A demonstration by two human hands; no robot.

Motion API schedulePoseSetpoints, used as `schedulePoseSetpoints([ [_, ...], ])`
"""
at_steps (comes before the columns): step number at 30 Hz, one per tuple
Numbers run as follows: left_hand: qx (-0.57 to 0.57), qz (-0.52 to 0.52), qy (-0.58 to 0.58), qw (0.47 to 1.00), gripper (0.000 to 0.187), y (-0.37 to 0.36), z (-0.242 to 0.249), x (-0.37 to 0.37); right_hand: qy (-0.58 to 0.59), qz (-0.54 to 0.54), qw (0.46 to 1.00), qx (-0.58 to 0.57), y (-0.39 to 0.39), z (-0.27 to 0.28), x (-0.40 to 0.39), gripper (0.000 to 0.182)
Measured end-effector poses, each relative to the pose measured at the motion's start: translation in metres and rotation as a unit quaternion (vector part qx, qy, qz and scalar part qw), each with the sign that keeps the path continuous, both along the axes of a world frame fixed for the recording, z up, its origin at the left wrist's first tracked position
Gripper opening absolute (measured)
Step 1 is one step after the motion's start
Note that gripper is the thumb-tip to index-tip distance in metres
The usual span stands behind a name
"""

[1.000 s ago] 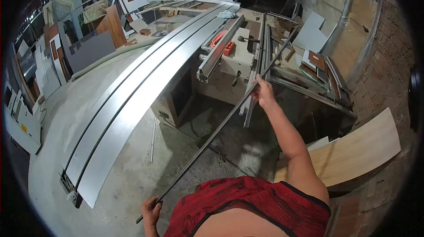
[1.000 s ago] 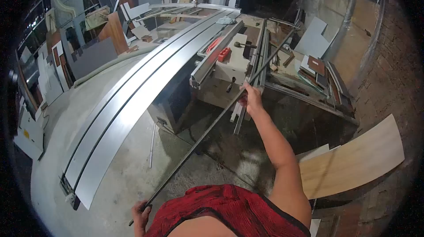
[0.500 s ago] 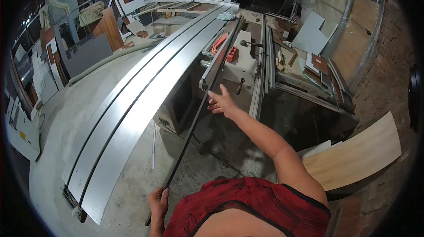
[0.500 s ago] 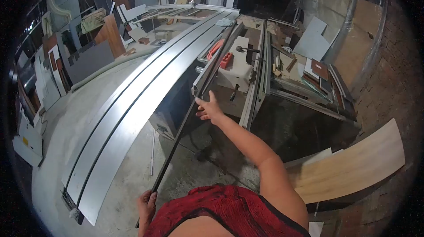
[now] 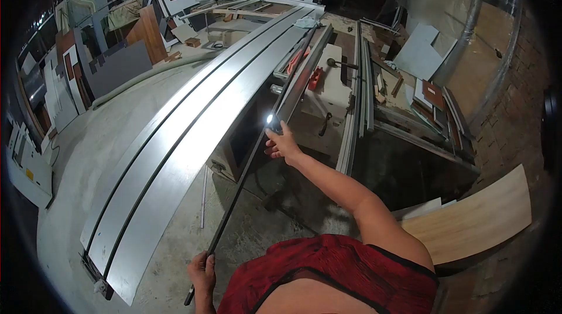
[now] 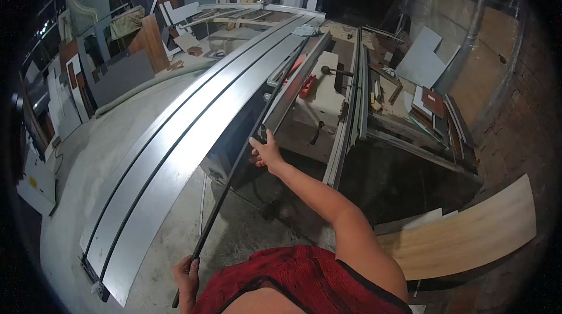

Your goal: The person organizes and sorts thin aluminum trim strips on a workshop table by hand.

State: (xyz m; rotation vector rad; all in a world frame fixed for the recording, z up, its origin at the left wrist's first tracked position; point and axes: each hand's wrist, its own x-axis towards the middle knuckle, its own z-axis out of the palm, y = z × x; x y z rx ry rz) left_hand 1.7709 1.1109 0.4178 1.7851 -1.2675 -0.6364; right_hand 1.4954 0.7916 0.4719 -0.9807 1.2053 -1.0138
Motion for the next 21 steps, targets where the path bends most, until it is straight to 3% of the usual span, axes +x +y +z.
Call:
schedulePoseSetpoints([
  [8,-0.016,-0.004,-0.039,0.999,0.014,-0.008,-0.002,0.002,0.045,-0.063,0.993,-0.088,-0.029,-0.025,0.008,0.088],
  [11,0.031,-0.029,-0.079,0.996,0.014,-0.009,0.01,0.004,0.074,-0.063,0.992,-0.08,-0.03,-0.028,0.007,0.088],
  [14,0.059,-0.014,-0.042,0.997,0.015,-0.009,0.023,0.001,0.095,-0.062,0.991,-0.077,-0.031,-0.029,0.007,0.089],
  [17,0.058,-0.02,-0.088,0.994,0.016,-0.01,0.046,-0.002,0.105,-0.055,0.991,-0.066,-0.028,-0.026,0.007,0.09],
  [21,0.047,0.001,-0.044,0.998,0.017,-0.007,0.051,-0.001,0.124,-0.063,0.989,-0.042,-0.02,-0.015,0.011,0.089],
])
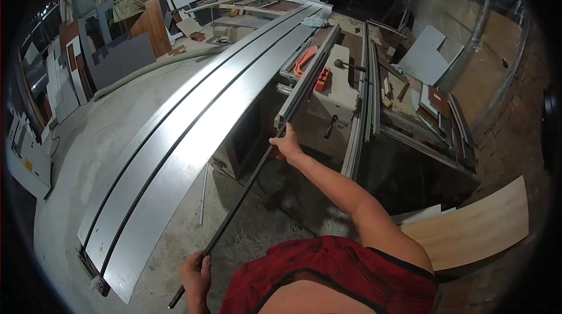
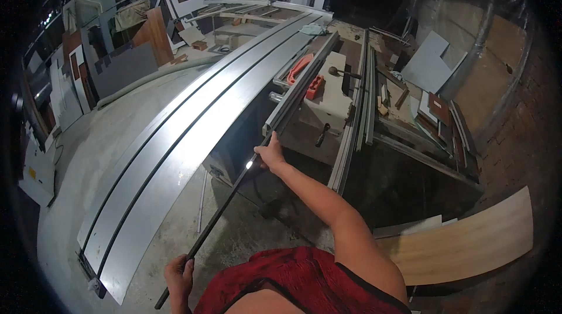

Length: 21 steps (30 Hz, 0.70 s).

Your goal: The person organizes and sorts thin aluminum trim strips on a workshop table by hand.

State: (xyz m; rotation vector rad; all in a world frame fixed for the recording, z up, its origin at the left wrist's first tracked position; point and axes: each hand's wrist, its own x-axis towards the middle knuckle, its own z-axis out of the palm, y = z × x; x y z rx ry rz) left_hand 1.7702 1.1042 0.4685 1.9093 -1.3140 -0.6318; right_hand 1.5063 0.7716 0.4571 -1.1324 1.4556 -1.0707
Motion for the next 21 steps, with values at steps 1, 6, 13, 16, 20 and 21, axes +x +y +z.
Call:
schedulePoseSetpoints([
  [1,-0.006,-0.002,0.004,1.0,0.018,0.001,-0.002,0.002,0.0,0.003,1.0,0.001,-0.002,-0.002,0.0,0.088],
  [6,0.046,-0.017,-0.002,0.999,0.021,0.0,0.027,-0.005,0.055,0.049,0.997,0.035,0.0,0.017,-0.003,0.088],
  [13,0.083,-0.033,-0.041,0.995,0.023,0.015,0.041,-0.001,0.173,0.075,0.981,0.037,0.008,0.017,0.001,0.088],
  [16,0.1,-0.009,-0.013,0.995,0.024,0.028,0.038,0.004,0.203,0.075,0.976,0.017,0.011,0.002,0.005,0.089],
  [20,0.11,-0.005,0.019,0.994,0.025,0.033,0.044,0.001,0.046,0.058,0.997,0.026,0.021,0.004,0.007,0.094],
  [21,0.109,-0.008,0.021,0.994,0.025,0.033,0.046,0.0,-0.007,0.043,0.999,0.007,0.013,-0.012,0.005,0.095],
])
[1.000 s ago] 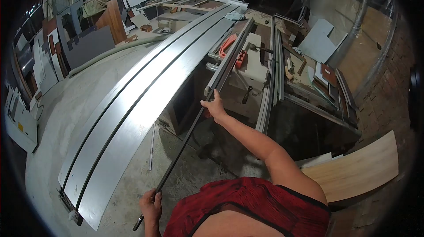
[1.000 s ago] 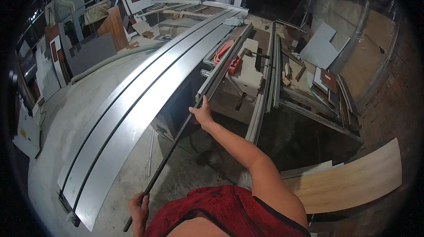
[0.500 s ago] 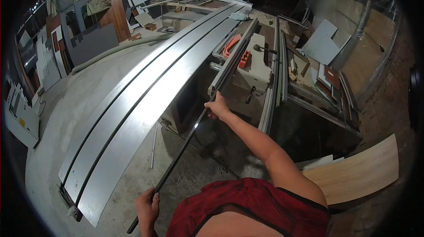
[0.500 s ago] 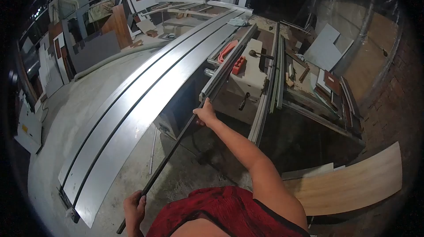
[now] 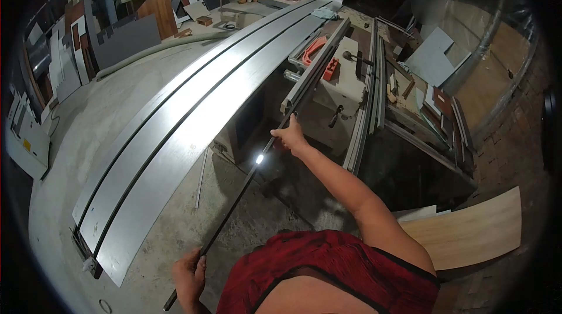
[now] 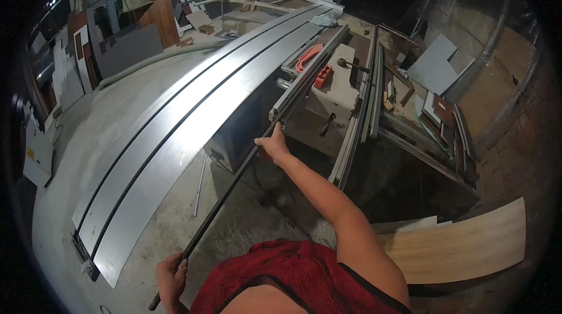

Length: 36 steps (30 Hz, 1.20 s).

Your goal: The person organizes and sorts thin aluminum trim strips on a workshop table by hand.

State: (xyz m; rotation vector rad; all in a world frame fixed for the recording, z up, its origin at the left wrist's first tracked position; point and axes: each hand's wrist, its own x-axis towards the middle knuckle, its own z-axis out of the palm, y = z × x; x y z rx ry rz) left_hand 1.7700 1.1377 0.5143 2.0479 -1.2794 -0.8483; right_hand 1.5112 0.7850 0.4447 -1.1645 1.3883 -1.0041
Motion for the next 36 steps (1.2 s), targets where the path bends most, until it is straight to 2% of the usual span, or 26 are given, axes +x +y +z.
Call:
schedulePoseSetpoints([
  [1,-0.002,-0.004,0.002,1.0,0.025,0.0,0.002,-0.001,-0.018,-0.011,1.0,-0.003,-0.004,-0.011,-0.001,0.095],
  [5,0.028,-0.02,0.004,0.999,0.027,0.009,-0.004,0.007,-0.064,-0.008,0.998,0.015,0.011,0.003,0.004,0.094],
  [8,0.083,-0.019,0.056,0.995,0.03,0.019,-0.01,0.019,0.041,-0.035,0.996,-0.075,0.01,-0.038,0.01,0.096],
  [10,0.062,-0.01,0.068,0.996,0.034,0.019,-0.013,0.018,0.095,-0.054,0.984,-0.143,-0.012,-0.079,0.005,0.097],
  [12,0.053,-0.002,0.082,0.995,0.038,0.017,-0.007,0.015,0.11,-0.042,0.988,-0.103,-0.009,-0.065,0.006,0.097],
  [13,0.055,0.002,0.09,0.994,0.041,0.011,0.004,0.009,0.099,-0.021,0.994,-0.03,0.009,-0.013,0.009,0.096],
  [14,0.055,0.005,0.098,0.994,0.043,0.007,0.009,0.006,0.088,-0.001,0.995,0.043,0.017,0.017,0.008,0.096],
  [17,-0.036,-0.091,0.087,0.991,0.046,0.0,-0.005,0.008,0.129,-0.017,0.992,-0.009,-0.002,0.005,-0.001,0.096],
  [26,-0.033,-0.129,0.024,0.991,0.057,-0.018,-0.001,-0.003,0.153,0.016,0.987,0.052,-0.018,0.029,-0.012,0.095],
  [29,-0.043,-0.172,-0.031,0.984,0.064,-0.024,0.004,-0.008,0.183,0.017,0.982,0.052,-0.029,0.031,-0.016,0.091],
  [30,-0.031,-0.167,-0.032,0.985,0.066,-0.024,0.005,-0.009,0.186,0.01,0.981,0.046,-0.031,0.033,-0.017,0.071],
  [33,0.018,-0.153,-0.016,0.988,0.07,-0.023,0.01,-0.009,0.195,0.024,0.98,0.04,-0.044,0.032,-0.026,0.048],
  [36,0.089,-0.14,0.009,0.986,0.072,-0.016,0.014,-0.004,0.193,0.001,0.981,0.032,-0.058,0.027,-0.034,0.048],
])
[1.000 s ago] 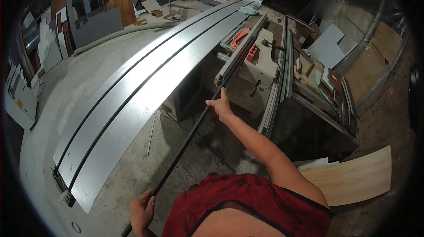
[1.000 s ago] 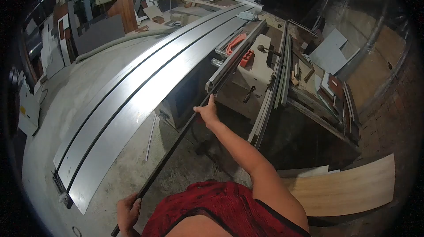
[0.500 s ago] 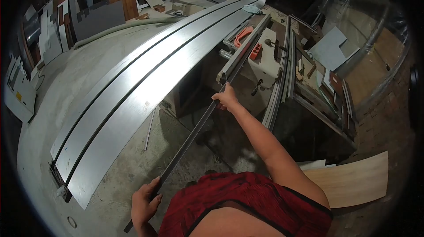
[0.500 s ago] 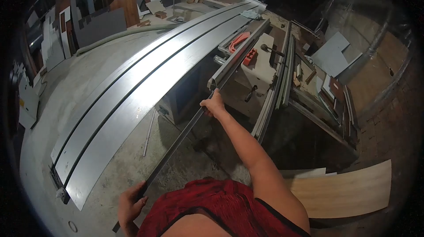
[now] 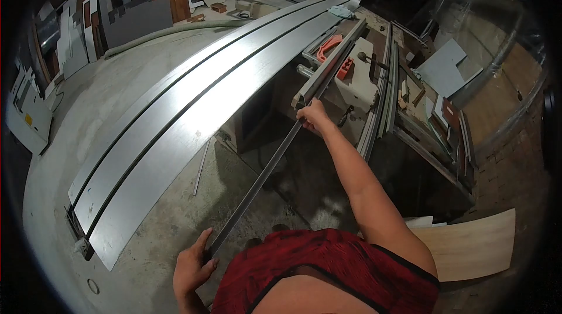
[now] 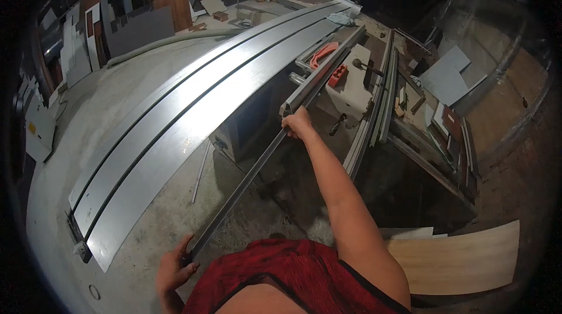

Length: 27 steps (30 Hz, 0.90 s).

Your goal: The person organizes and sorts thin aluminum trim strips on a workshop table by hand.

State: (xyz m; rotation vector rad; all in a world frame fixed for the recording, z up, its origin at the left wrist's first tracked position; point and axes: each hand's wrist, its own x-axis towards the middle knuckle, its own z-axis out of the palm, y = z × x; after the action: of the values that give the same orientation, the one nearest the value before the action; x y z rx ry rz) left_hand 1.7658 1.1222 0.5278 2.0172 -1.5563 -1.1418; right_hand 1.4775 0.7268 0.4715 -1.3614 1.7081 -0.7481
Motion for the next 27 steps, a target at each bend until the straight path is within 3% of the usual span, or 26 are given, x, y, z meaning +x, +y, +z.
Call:
schedulePoseSetpoints([
  [2,0.035,-0.003,-0.027,0.999,0.072,0.006,0.001,0.0,0.011,-0.023,1.0,0.01,-0.005,0.002,0.0,0.042],
  [5,-0.008,0.011,0.024,1.0,0.069,0.022,-0.011,0.01,0.024,-0.019,0.999,0.02,-0.011,0.008,-0.003,0.04],
  [11,0.002,0.121,0.191,0.974,0.051,0.045,-0.024,0.021,0.006,-0.01,0.999,0.044,-0.037,0.002,-0.019,0.04],
  [15,0.015,0.162,0.23,0.96,0.043,0.036,-0.014,0.011,0.011,-0.008,0.998,0.064,-0.046,0.005,-0.022,0.051],
  [18,-0.027,0.167,0.238,0.957,0.041,0.029,-0.019,0.006,-0.06,0.005,0.997,0.048,-0.039,0.006,-0.034,0.068],
  [21,-0.059,0.152,0.237,0.958,0.041,0.021,-0.028,0.002,-0.131,0.032,0.991,0.023,-0.043,-0.001,-0.049,0.055],
  [27,-0.081,0.126,0.225,0.963,0.04,-0.012,-0.023,-0.014,-0.103,0.078,0.99,0.048,-0.026,0.002,-0.052,0.087],
])
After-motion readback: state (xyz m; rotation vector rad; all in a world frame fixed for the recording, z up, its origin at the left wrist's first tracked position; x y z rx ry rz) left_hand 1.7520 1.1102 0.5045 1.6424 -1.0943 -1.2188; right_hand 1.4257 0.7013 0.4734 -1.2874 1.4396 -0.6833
